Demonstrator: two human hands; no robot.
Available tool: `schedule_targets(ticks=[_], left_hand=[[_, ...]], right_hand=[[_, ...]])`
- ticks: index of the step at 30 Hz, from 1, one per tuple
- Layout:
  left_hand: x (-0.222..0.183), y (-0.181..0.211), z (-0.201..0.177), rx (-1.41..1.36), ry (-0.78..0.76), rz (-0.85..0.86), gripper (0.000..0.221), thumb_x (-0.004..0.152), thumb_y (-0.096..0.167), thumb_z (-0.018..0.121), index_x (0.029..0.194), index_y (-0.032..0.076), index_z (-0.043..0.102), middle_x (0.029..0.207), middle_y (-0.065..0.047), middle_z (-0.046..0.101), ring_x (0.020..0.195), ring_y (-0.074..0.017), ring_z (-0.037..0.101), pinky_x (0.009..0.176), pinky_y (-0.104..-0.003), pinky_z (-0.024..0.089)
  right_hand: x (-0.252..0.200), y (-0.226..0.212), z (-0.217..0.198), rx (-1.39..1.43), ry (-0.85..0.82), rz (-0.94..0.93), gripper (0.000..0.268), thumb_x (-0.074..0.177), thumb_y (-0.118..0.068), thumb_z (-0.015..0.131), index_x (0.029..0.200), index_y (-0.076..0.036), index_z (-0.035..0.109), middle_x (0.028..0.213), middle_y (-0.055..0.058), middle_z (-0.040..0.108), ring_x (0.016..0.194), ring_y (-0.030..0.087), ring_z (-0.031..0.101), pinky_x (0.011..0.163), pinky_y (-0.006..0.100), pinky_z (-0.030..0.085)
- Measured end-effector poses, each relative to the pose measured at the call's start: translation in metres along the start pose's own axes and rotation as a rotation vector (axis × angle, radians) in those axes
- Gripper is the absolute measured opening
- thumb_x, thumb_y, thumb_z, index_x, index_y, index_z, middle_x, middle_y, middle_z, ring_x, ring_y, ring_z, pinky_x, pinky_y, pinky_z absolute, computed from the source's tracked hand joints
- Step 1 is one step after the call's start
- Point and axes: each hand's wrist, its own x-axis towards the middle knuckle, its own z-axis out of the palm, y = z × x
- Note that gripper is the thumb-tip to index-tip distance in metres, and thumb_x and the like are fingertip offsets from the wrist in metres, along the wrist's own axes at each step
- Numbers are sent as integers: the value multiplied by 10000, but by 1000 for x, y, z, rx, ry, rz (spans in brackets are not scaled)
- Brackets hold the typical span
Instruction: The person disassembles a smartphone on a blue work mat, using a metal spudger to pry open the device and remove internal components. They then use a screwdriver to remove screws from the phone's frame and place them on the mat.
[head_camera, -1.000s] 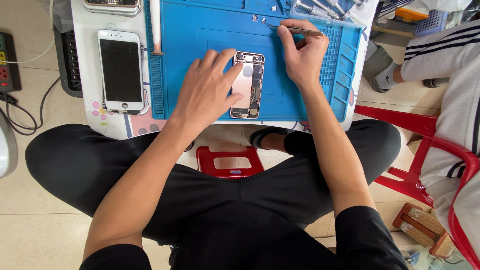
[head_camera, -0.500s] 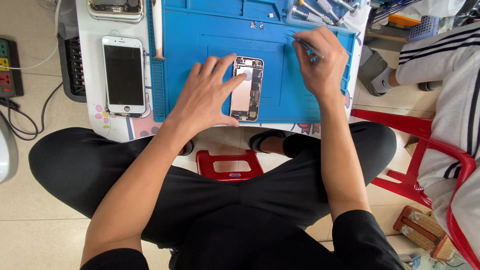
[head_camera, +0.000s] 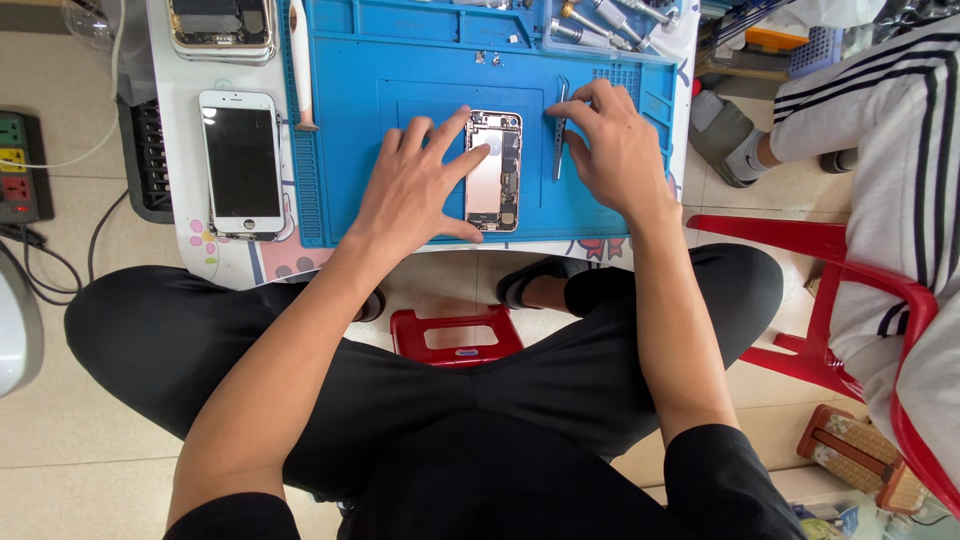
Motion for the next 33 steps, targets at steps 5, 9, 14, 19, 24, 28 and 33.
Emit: schedule_targets(ticks=[5,9,14,19,24,28,33], left_hand=[[-1,3,-4,-46,-17,-19,1058,614,788,912,1477,240,636,1643,-119,416,1224,-353,478,901,-487,452],[-9,4,-3,-123,32,-59,1025,577,859,841,1397,266,681,1549,-88,478,1228,-305,467,879,-452,421],[-8,11,-4,-128,-30,-71,1023,629,833,832,1448,246,655,1564,-118,479,1260,-327,462,950,-469,441],[0,15,-10,-89,-86,-53,1065,575,760,929,1464,257,623,1544,-129,461,1206,-330,494,875,-445,476],[-5,12,-23,-88,-90,-36,1003,662,773,869,1483,262,606,1571,-114,432,1255,-324,467,940,-453,465],[-4,14,-24,-74,-96,-36,990,706,801,832,1484,229,614,1579,-135,436,1272,-335,479,971,-465,476],[2,17,-25,-66,-91,-61,1099,680,801,859,1556,225,529,1547,-141,452,1240,-321,494,940,-442,484]], right_hand=[[-12,-24,-19,-63,-90,43,459,966,82,634,1393,-83,661,1292,142,557,1089,363,583,469,501,527],[-17,-51,-50,-87,-223,127,448,980,67,619,1383,-114,695,1364,162,633,1131,367,700,814,433,602],[-25,-53,-60,-72,-372,217,399,1011,-167,673,1408,-197,702,1477,150,610,1251,405,669,938,485,575],[-29,-59,-65,-42,-400,280,381,1019,-203,669,1396,-237,720,1502,144,594,1271,409,656,977,502,566],[-32,-56,-60,-42,-411,281,431,991,-237,694,1422,-260,690,1537,134,549,1300,416,626,986,513,565],[-25,-49,-61,-28,-441,281,423,998,-250,685,1420,-279,689,1525,123,564,1310,395,633,971,501,580],[1,-32,-77,-96,-315,233,304,1050,-295,685,1340,-240,759,1248,100,723,1121,298,734,880,396,603]])
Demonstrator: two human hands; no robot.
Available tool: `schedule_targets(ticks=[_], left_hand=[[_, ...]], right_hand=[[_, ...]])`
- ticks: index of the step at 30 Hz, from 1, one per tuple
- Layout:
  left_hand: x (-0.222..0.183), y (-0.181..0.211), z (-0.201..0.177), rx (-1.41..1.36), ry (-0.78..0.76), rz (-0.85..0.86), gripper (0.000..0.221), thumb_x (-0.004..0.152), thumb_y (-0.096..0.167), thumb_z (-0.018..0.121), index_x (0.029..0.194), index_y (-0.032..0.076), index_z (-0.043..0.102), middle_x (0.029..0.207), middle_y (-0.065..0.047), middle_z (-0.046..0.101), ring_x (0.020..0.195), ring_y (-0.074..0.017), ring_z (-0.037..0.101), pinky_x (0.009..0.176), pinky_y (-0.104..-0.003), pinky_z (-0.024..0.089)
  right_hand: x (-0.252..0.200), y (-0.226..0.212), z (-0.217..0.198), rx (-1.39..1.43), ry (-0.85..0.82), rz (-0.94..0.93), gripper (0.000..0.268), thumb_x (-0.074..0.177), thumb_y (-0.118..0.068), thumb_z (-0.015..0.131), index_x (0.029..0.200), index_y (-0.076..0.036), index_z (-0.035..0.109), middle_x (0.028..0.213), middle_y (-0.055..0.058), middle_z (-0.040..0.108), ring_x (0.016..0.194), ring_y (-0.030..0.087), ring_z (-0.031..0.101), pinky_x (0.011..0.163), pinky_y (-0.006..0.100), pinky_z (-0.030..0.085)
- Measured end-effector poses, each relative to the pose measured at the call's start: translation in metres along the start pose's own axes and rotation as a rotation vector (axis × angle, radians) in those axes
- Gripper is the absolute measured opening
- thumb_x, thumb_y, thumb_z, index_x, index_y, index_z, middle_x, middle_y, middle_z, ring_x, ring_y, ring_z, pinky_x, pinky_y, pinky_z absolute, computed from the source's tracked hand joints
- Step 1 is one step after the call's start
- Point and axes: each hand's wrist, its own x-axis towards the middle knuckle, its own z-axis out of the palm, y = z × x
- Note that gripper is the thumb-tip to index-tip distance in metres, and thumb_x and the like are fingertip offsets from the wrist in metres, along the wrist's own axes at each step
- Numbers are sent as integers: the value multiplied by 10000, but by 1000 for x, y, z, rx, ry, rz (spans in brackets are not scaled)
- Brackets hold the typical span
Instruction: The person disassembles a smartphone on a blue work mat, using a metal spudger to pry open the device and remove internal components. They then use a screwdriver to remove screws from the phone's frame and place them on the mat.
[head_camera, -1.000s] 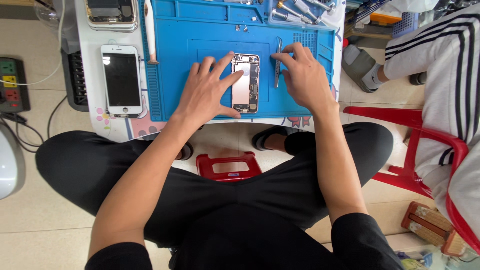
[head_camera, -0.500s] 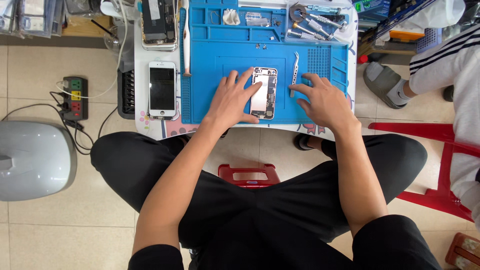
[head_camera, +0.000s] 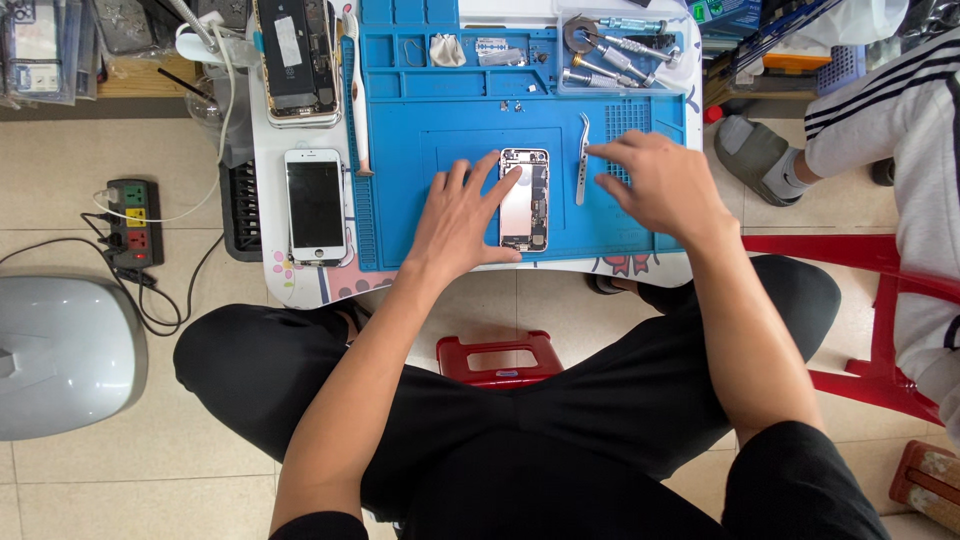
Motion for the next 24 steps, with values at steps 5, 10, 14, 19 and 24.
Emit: schedule_targets(ticks=[5,10,14,19,24], left_hand=[[6,-8,19,117,-9,2,1301,677,942,787,1652,194,362,1676,-116,347,1320,-347,472,1009,-465,449],[11,-5,20,141,-31,-9,1265,633,938,801,1570,152,480,1683,-116,351,1271,-338,482,961,-455,449],[10,-7,19,108,-39,-3,1252,649,931,798,1577,152,479,1684,-106,349,1285,-338,481,970,-456,453],[10,-9,19,146,-32,-2,1283,643,984,759,1577,153,473,1690,-97,343,1292,-331,485,994,-453,459],[14,-5,18,156,-52,-2,1295,633,980,768,1570,135,476,1682,-119,358,1308,-337,494,999,-453,466]], right_hand=[[53,70,19,-21,342,-138,217,1105,-239,715,1253,-127,826,1105,76,704,1025,259,648,596,428,525],[86,109,42,-71,506,-168,167,1192,-198,745,1238,-84,858,1063,83,707,991,257,634,645,398,480],[97,98,57,-17,433,-131,140,1141,-197,759,1217,-137,861,1008,52,654,983,268,615,614,424,468],[112,90,70,-152,479,-110,146,1139,-184,712,1154,-154,854,986,40,717,928,262,666,542,410,515],[112,89,64,-60,430,-86,149,1146,-223,738,1150,-110,836,1040,92,700,985,302,630,630,443,506]])
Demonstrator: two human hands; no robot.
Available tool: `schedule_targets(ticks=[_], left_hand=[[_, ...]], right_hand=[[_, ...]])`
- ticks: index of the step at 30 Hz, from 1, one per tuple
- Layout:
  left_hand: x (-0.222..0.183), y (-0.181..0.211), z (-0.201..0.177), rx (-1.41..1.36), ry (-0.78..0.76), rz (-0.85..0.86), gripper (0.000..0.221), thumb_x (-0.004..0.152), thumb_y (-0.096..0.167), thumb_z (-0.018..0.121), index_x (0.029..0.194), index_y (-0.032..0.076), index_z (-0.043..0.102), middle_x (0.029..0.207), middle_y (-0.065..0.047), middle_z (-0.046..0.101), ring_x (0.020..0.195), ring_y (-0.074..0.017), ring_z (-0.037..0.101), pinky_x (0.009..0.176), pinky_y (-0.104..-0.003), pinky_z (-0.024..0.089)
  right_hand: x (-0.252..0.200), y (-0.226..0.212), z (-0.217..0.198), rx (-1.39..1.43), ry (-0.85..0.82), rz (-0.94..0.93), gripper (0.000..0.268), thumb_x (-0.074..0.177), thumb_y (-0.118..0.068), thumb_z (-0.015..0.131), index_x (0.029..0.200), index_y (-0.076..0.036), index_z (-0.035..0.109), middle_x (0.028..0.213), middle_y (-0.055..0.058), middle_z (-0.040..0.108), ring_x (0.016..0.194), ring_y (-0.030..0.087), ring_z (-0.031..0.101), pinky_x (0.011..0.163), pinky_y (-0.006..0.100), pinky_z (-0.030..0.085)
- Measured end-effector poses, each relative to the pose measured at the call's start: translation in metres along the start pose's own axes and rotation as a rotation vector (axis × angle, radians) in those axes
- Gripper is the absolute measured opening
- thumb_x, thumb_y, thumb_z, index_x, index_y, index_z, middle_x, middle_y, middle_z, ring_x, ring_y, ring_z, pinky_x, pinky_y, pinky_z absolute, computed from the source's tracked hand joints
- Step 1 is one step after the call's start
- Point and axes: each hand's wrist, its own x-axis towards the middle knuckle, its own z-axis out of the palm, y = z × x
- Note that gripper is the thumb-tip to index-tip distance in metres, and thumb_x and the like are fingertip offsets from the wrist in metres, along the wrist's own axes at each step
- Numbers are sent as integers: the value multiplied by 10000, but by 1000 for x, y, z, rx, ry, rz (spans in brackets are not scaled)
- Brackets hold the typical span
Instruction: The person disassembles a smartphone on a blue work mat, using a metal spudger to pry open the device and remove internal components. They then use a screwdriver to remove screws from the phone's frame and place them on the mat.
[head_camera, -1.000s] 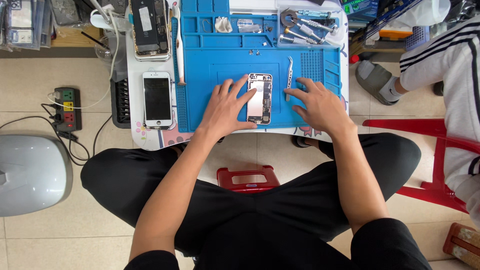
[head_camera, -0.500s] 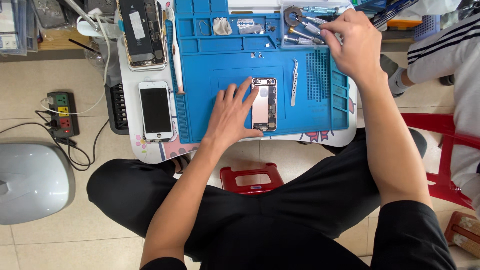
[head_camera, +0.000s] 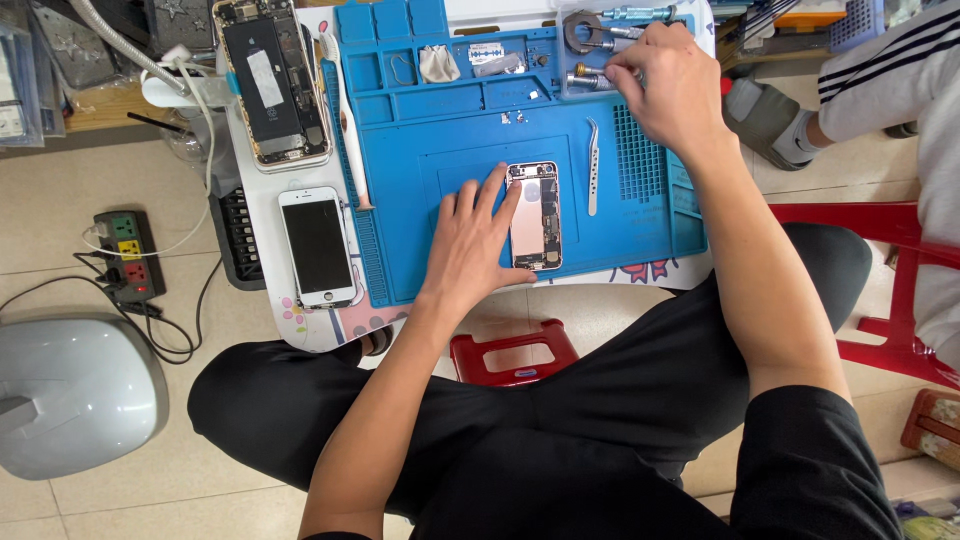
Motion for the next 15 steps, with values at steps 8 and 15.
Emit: schedule_targets(ticks=[8,15], left_hand=[[2,8,1,33,17,-31,1338,587,1004,771,1553,125,484,1653,-118,396,1266,-314,505,956,-425,468],[6,18,3,8,26,-59,1329,584,977,800,1541,112,483,1641,-147,405,1287,-325,506,1004,-445,466]], right_hand=[[5,-13,-16,128,-121,13,264,1132,-288,768,1127,-69,622,1096,142,678,988,348,650,710,477,488],[-3,-20,-20,47,32,-116,249,1061,-79,773,1308,-45,783,1106,118,703,1015,309,658,650,414,531]])
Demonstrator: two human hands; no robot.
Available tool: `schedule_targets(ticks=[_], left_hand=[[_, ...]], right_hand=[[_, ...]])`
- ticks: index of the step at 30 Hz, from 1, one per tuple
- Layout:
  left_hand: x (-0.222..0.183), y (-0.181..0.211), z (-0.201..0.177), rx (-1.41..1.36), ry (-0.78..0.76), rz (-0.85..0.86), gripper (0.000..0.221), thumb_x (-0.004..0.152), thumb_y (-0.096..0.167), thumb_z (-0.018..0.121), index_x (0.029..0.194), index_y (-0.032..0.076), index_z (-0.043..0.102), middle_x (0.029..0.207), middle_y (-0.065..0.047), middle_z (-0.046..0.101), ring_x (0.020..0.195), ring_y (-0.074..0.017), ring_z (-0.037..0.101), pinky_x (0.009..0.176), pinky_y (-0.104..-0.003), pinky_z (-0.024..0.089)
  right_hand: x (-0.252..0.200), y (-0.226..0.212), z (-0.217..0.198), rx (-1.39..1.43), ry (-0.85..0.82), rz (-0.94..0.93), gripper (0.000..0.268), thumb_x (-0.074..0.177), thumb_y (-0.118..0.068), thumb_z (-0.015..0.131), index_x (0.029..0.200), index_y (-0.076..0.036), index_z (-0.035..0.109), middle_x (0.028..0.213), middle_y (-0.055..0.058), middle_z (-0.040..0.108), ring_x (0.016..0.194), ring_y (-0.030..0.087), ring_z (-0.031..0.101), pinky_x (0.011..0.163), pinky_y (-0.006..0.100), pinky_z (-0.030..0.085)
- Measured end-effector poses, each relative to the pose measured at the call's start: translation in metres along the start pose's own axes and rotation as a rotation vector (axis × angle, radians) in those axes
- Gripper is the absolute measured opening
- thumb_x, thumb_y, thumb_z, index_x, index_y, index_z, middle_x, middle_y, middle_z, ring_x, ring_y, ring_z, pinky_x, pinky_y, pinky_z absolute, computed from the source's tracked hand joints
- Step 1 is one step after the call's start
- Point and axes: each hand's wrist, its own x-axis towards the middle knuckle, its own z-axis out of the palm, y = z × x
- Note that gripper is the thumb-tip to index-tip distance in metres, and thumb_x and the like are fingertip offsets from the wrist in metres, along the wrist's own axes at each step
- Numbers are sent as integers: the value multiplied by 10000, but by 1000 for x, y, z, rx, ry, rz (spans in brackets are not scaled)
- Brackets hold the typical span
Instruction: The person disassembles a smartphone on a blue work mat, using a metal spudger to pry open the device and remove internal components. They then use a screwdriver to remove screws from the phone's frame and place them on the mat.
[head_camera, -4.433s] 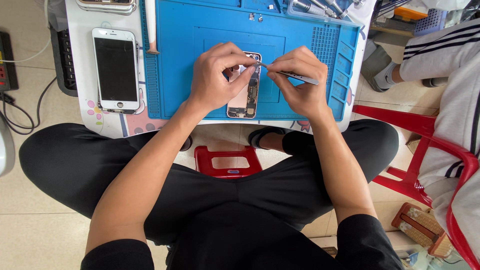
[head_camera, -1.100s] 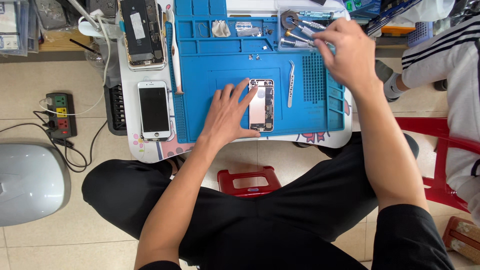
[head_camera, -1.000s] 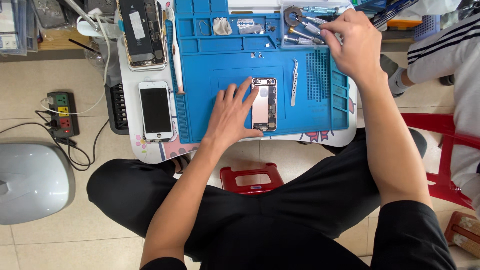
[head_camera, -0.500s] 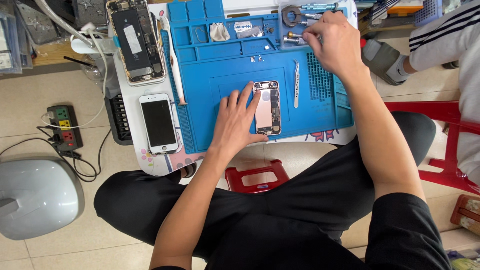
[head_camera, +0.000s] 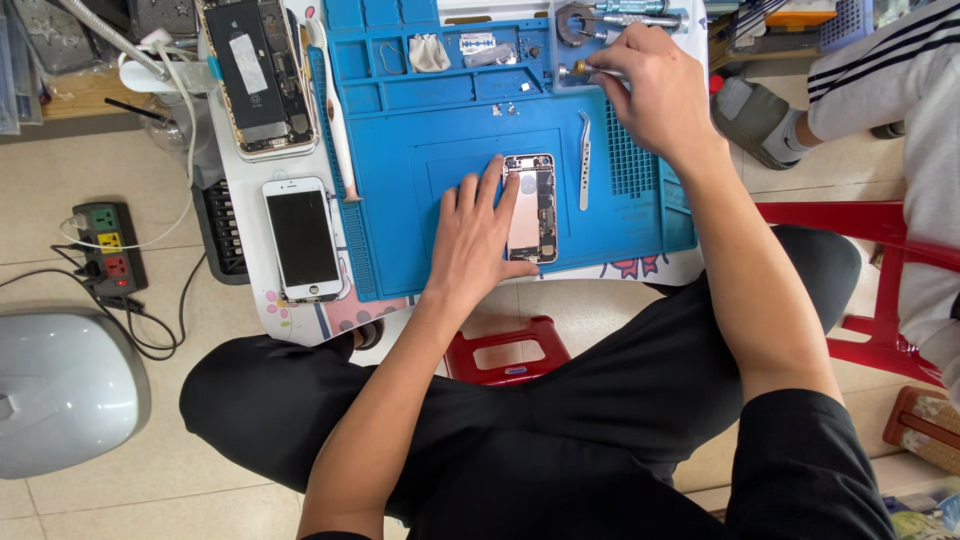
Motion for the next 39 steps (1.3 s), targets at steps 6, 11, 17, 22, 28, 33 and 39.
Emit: schedule_targets(ticks=[6,11,17,22,28,33,39], left_hand=[[-1,4,2,30,18,-22,1376,602,1038,737,1586,122,447,1631,-141,427,1289,-318,514,1011,-438,465],[2,7,4,30,75,-23,1349,595,1047,733,1532,104,503,1591,-134,457,1245,-304,519,967,-419,462],[6,10,4,22,86,-23,1343,586,1051,730,1515,105,517,1577,-119,470,1204,-297,519,952,-419,454],[7,7,0,25,83,-9,1305,574,1030,754,1490,127,533,1571,-98,461,1185,-281,519,926,-402,453],[8,4,-1,-102,138,-8,1292,466,989,798,1431,148,634,1461,-117,485,1179,-235,480,918,-394,414],[8,4,5,-122,132,-18,1290,434,969,819,1418,153,643,1474,-114,475,1192,-241,479,926,-404,422],[7,4,5,-139,123,-19,1293,443,963,825,1429,147,637,1492,-116,462,1205,-246,475,940,-412,422]], right_hand=[[-10,-40,-24,289,272,-68,113,1136,29,693,1210,22,609,1127,175,617,956,291,608,655,362,533],[-33,-79,-24,655,291,141,126,1107,9,638,1205,5,557,1119,195,634,981,291,679,789,362,643],[-36,-77,-17,612,197,260,127,1078,-27,646,1166,-36,555,1048,109,618,890,225,674,692,334,617],[-37,-73,1,282,-5,216,154,1131,-233,585,1159,-100,659,1006,37,769,725,221,706,523,387,438],[-29,-92,5,618,15,212,108,1151,-134,518,1144,-79,610,856,89,753,730,282,779,621,338,601],[-37,-91,34,577,-17,145,48,1135,-135,558,1136,-101,592,846,73,768,735,283,785,654,353,618],[-33,-95,26,535,-4,102,19,1116,-90,597,1135,-90,594,829,87,757,734,306,779,652,373,614]])
